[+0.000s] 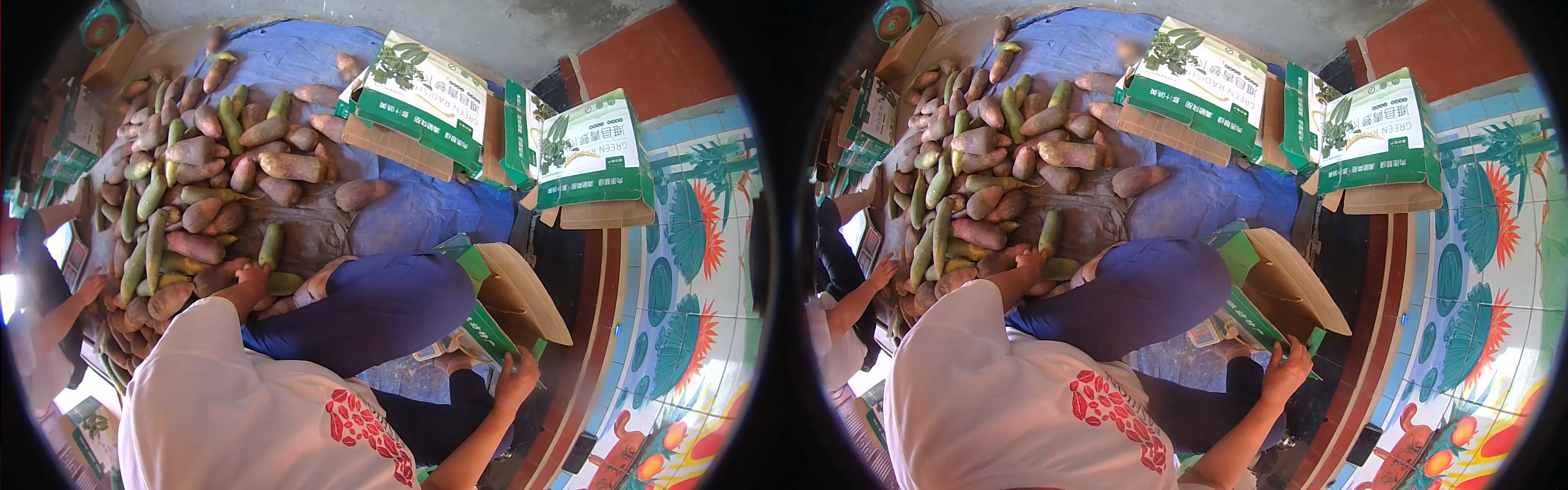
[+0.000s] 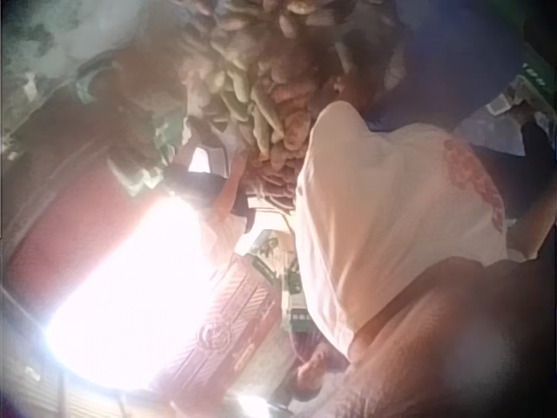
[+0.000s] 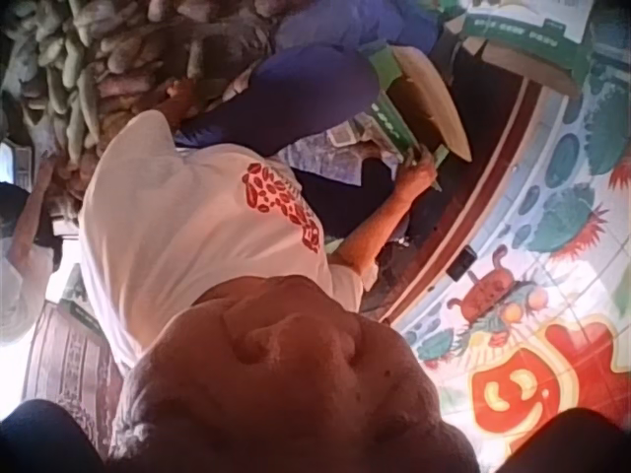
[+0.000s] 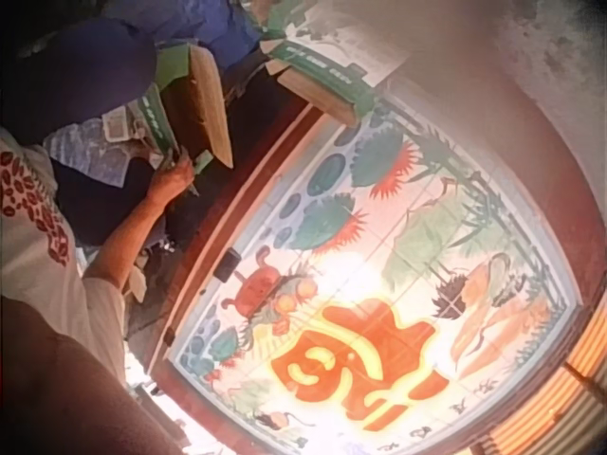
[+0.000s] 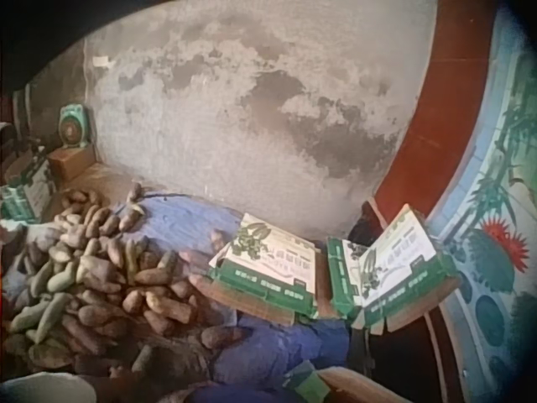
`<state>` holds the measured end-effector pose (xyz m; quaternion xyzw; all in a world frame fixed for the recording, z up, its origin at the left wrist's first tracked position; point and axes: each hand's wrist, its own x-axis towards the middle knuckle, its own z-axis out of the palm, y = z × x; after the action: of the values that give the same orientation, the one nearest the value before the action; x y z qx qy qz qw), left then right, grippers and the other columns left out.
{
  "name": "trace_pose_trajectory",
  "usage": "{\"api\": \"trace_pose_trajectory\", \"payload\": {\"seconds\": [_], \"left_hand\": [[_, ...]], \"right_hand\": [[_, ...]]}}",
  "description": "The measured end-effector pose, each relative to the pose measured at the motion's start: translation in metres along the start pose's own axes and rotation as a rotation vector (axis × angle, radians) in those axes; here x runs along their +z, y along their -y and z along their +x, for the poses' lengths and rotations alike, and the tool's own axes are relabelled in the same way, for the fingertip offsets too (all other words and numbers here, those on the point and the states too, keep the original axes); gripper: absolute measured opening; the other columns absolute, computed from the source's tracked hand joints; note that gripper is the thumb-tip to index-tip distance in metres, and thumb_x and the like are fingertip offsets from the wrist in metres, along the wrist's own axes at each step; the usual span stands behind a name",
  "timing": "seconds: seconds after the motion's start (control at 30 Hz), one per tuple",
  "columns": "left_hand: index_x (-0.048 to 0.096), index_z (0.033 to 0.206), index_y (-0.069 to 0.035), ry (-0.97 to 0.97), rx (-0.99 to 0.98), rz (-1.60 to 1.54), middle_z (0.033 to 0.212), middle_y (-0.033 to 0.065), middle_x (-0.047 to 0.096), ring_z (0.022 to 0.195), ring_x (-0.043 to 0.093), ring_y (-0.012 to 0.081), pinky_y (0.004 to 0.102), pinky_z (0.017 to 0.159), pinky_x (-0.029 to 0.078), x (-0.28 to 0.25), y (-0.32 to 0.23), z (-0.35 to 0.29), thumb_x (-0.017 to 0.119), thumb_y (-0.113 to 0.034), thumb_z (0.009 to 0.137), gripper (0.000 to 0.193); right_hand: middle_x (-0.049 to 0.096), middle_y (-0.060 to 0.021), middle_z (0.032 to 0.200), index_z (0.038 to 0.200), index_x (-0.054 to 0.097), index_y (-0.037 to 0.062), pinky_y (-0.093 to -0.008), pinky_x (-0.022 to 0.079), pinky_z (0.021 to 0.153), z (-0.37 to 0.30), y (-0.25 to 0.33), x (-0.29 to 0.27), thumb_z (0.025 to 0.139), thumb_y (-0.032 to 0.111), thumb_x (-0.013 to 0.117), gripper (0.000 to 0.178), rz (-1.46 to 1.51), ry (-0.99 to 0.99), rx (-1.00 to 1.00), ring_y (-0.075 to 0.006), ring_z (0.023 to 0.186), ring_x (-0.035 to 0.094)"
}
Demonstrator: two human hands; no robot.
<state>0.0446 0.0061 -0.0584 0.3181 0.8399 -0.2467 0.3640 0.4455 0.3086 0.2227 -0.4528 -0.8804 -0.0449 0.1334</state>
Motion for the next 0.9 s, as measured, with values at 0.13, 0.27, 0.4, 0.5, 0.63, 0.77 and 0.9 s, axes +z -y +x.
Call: {"api": "trace_pose_trajectory", "payload": {"seconds": [0.13, 0.27, 0.4, 0.5, 0.63, 0.77, 0.9], "left_hand": [[0.045, 0.121, -0.017, -0.078, 0.021, -0.029, 0.117, 0.0089, 0.052, 0.110, 0.052, 0.0259, 0.0411, 0.084, 0.046, 0.015, 0.011, 0.007, 0.065, -0.025, 0.076, 0.050], [0.045, 0.122, -0.015, 0.039, 0.094, -0.026, 0.116, 0.0091, 0.054, 0.109, 0.054, 0.0258, 0.0372, 0.085, 0.046, -0.016, 0.009, -0.012, 0.066, -0.032, 0.075, 0.054], [0.052, 0.116, -0.009, 0.059, 0.155, -0.051, 0.112, 0.0115, 0.058, 0.103, 0.058, 0.0254, 0.0341, 0.085, 0.047, -0.046, 0.009, -0.023, 0.069, -0.046, 0.066, 0.064], [0.058, 0.109, -0.006, 0.092, 0.145, -0.195, 0.108, 0.0124, 0.061, 0.100, 0.060, 0.0252, 0.0339, 0.083, 0.048, -0.074, 0.006, -0.025, 0.069, -0.051, 0.064, 0.064], [0.061, 0.105, -0.004, -0.064, 0.101, -0.264, 0.106, 0.0129, 0.062, 0.099, 0.060, 0.0260, 0.0348, 0.082, 0.049, -0.102, 0.007, -0.029, 0.067, -0.052, 0.065, 0.062], [0.059, 0.105, -0.004, -0.184, 0.046, -0.352, 0.106, 0.0147, 0.061, 0.099, 0.059, 0.0273, 0.0368, 0.084, 0.047, -0.114, 0.014, -0.024, 0.065, -0.053, 0.066, 0.064], [0.058, 0.107, -0.004, -0.269, -0.067, -0.405, 0.108, 0.0131, 0.060, 0.100, 0.060, 0.0261, 0.0353, 0.082, 0.049, -0.133, 0.015, -0.024, 0.066, -0.052, 0.068, 0.063]], "right_hand": [[0.060, -0.0123, 0.090, 0.099, 0.057, 0.0058, -0.0421, 0.040, 0.077, 0.004, 0.001, 0.001, 0.077, 0.015, 0.064, 0.025, -0.005, 0.013, 0.006, -0.0325, 0.088, 0.056], [0.060, -0.0124, 0.090, 0.099, 0.057, 0.0056, -0.0421, 0.040, 0.077, 0.005, -0.001, 0.000, 0.077, 0.015, 0.064, 0.025, 0.004, 0.024, 0.010, -0.0324, 0.088, 0.056], [0.060, -0.0125, 0.091, 0.099, 0.057, 0.0055, -0.0419, 0.040, 0.076, 0.005, -0.001, 0.001, 0.077, 0.015, 0.064, 0.025, 0.008, 0.027, 0.015, -0.0323, 0.088, 0.056], [0.060, -0.0126, 0.091, 0.099, 0.057, 0.0056, -0.0417, 0.040, 0.076, 0.004, 0.000, 0.000, 0.077, 0.015, 0.064, 0.025, 0.012, 0.021, 0.017, -0.0323, 0.088, 0.056], [0.061, -0.0124, 0.091, 0.098, 0.057, 0.0058, -0.0414, 0.040, 0.076, 0.002, -0.002, 0.001, 0.077, 0.015, 0.064, 0.024, 0.027, 0.019, 0.022, -0.0318, 0.089, 0.056], [0.061, -0.0121, 0.091, 0.097, 0.057, 0.0060, -0.0413, 0.040, 0.076, 0.001, -0.001, -0.001, 0.076, 0.015, 0.064, 0.024, 0.031, 0.011, 0.025, -0.0315, 0.089, 0.056], [0.061, -0.0118, 0.091, 0.097, 0.057, 0.0060, -0.0413, 0.040, 0.077, 0.000, -0.003, 0.000, 0.076, 0.015, 0.064, 0.024, 0.021, 0.012, 0.024, -0.0314, 0.089, 0.056]]}}
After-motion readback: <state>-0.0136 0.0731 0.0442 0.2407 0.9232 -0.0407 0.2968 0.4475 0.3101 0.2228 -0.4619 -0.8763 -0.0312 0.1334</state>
